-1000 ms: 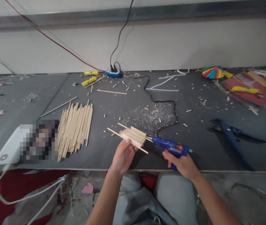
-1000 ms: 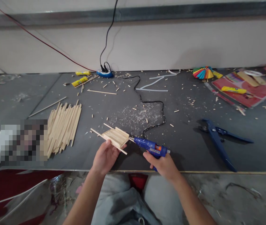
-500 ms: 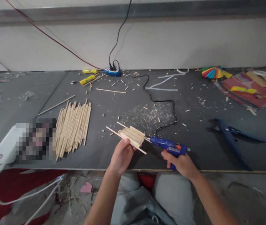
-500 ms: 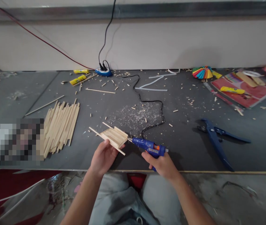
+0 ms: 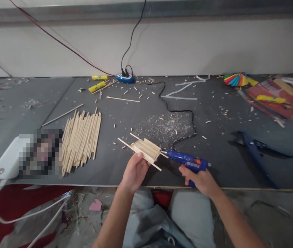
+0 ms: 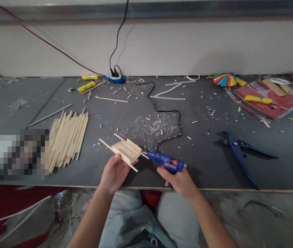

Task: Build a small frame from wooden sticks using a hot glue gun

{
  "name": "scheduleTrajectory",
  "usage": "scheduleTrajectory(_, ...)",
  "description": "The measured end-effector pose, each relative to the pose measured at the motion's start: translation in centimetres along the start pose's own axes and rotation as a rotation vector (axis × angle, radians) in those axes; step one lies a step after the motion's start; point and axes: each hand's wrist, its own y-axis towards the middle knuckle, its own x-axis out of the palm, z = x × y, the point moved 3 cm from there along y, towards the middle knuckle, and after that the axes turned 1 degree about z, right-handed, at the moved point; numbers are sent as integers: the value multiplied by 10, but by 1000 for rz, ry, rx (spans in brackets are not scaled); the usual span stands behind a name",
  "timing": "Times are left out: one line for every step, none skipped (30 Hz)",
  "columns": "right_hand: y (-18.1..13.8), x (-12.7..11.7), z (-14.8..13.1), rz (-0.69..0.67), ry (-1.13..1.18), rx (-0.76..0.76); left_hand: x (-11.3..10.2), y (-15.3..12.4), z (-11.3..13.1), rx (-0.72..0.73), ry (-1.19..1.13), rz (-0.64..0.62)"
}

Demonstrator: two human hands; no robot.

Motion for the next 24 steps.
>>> scheduleTrajectory(0,0,1,-11,-4,5,0,0,0,1,0,-2)
scheduleTrajectory(1,0,2,-26,-11,11,0,0,0,2,1,-4)
scheduleTrajectory(2,0,2,-39,-18,13,0,0,0,3,3,-6)
scheduleTrajectory(3,0,3,-50,-24,14,0,0,0,2,4,-8)
scheduleTrajectory(4,-1,4,-52,-27,15,0,0,0,0,4,-10)
scheduleTrajectory(5,-1,5,-51,-30,17,0,0,0,-1,4,-12)
scheduleTrajectory(5,-1,5,-49,-32,18,0,0,0,-3,3,-15)
scheduleTrajectory(6,-1,6,-48,-34,16,0,0,0,-5,2,-16)
scheduleTrajectory(6,-1,6,-47,-35,14,0,0,0,-6,2,-17)
scheduleTrajectory(5,-1,7,-47,-35,11,0,0,0,-7,4,-17)
scheduleTrajectory(5,-1,7,-48,-34,9,0,0,0,-8,7,-16)
scheduleTrajectory(5,-1,7,-45,-32,7,0,0,0,-9,11,-15)
scheduleTrajectory(4,-1,7,-38,-29,5,0,0,0,-10,13,-14)
scheduleTrajectory(4,-1,8,-32,-29,4,0,0,0,-10,15,-13)
scheduleTrajectory(4,-1,8,-25,-29,1,0,0,0,-10,15,-12)
scheduleTrajectory(4,-1,8,-23,-28,-3,0,0,0,-11,14,-9)
scheduleTrajectory(4,-1,7,-22,-26,-8,0,0,0,-12,13,-6)
scheduleTrajectory(4,-1,7,-27,-25,-11,-1,0,-1,-13,12,-2)
scheduleTrajectory(4,-2,7,-32,-26,-12,-1,0,-1,-13,10,1)
scheduleTrajectory(4,-2,6,-37,-26,-13,-2,0,-1,-13,8,3)
scheduleTrajectory(4,-2,6,-39,-27,-13,-2,0,-1,-13,6,4)
scheduleTrajectory(4,-2,5,-41,-27,-11,-2,0,-1,-13,3,3)
scheduleTrajectory(4,-2,5,-42,-27,-10,-2,0,-1,-13,2,1)
scheduleTrajectory(4,-2,5,-38,-27,-11,-2,0,-1,-13,2,0)
